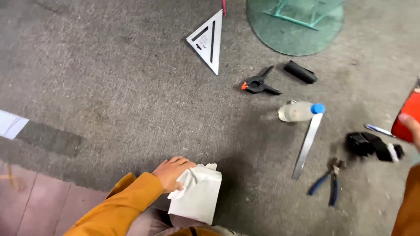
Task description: Wrapping small glass pieces in white paper and securing them with tape.
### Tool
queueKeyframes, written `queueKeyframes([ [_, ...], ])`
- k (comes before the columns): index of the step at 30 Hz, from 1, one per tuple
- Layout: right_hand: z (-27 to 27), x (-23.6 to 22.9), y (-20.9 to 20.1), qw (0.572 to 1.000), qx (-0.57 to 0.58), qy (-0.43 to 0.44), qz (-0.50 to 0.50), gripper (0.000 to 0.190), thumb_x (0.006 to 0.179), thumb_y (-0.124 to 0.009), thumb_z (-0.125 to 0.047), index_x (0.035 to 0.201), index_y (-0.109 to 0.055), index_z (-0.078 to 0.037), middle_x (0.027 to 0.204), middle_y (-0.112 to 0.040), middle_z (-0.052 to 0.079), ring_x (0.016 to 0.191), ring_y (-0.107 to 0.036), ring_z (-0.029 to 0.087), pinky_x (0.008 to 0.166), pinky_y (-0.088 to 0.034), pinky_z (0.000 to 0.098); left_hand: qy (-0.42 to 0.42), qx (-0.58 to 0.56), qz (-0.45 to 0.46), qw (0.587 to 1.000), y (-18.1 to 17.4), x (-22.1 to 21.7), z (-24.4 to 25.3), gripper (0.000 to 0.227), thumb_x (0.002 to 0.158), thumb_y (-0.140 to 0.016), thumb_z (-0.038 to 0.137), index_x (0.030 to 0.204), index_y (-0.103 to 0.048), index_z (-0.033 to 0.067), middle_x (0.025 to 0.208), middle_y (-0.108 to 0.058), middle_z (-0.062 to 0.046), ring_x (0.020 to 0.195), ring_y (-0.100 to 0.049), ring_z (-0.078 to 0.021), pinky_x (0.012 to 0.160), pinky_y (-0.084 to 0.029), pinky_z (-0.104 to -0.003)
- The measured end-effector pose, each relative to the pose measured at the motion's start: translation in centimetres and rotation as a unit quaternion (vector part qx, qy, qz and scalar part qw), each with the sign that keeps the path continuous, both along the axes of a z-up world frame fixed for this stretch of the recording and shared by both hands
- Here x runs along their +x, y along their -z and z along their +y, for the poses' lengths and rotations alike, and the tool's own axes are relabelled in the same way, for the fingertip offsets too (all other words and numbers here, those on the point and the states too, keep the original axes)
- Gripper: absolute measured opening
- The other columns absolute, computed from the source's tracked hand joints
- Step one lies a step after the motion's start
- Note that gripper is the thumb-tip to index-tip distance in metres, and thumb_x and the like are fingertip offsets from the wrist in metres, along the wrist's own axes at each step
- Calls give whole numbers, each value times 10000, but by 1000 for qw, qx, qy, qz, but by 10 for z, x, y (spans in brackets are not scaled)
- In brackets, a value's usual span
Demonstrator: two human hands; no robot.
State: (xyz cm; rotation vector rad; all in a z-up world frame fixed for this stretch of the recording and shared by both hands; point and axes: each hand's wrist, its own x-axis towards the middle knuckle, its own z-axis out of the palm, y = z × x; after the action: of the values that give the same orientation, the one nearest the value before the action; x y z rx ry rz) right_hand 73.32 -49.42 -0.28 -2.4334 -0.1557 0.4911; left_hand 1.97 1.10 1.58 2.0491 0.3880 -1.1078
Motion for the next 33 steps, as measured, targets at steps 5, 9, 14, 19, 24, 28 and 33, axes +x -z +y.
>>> queueKeyframes([
  [5,44,-313,-153,995,9,13,-94,361,1261,-690,-260,1502,-663,7,1307,-689,155,1122,-615,265,926,-487,464,82,-6,-38,996,-7,32,7,1161,826,-968,132,1712,-223,212,1810,-149,-9,1701,-13,-318,1316,-232,-638],
  [9,97,-510,-176,980,102,77,150,498,1056,-590,-312,1262,-824,76,1103,-896,251,998,-814,351,917,-602,473,199,-70,-11,978,-21,61,16,1546,715,-987,160,1768,143,235,1890,102,-5,1727,127,-293,1374,34,-617],
  [14,154,-623,-149,936,86,193,282,534,972,-704,-288,1234,-900,135,1089,-921,263,946,-818,324,888,-618,422,281,-111,-16,953,37,68,18,1483,685,-948,349,1792,38,298,1874,-47,-82,1722,-60,-366,1373,-92,-591],
  [19,213,-652,-151,918,190,249,244,663,1098,-563,-463,904,-810,120,914,-852,238,807,-720,288,766,-538,400,211,-217,-69,951,55,59,26,1267,645,-949,270,1723,-283,254,1721,-454,-37,1583,-402,-306,1313,-296,-515],
  [24,259,-634,-168,868,196,380,253,540,1132,-564,-457,1207,-795,26,1089,-819,222,959,-723,331,877,-575,481,188,-236,-90,949,62,56,24,1204,636,-944,304,1692,-365,293,1699,-481,-2,1565,-426,-280,1281,-282,-521],
  [28,269,-619,-147,868,169,391,255,431,1141,-599,-503,1165,-777,-110,996,-770,87,903,-667,232,848,-521,420,191,-203,-77,957,67,52,22,1376,602,-937,397,1776,-225,310,1829,-285,-27,1672,-260,-298,1352,-135,-490],
  [33,325,-606,-156,877,95,399,249,430,1110,-616,-496,1214,-766,-107,1047,-786,92,934,-704,244,870,-548,413,185,-201,-121,954,93,48,7,1382,563,-948,453,1759,-274,289,1776,-370,-67,1614,-331,-328,1282,-216,-537],
])
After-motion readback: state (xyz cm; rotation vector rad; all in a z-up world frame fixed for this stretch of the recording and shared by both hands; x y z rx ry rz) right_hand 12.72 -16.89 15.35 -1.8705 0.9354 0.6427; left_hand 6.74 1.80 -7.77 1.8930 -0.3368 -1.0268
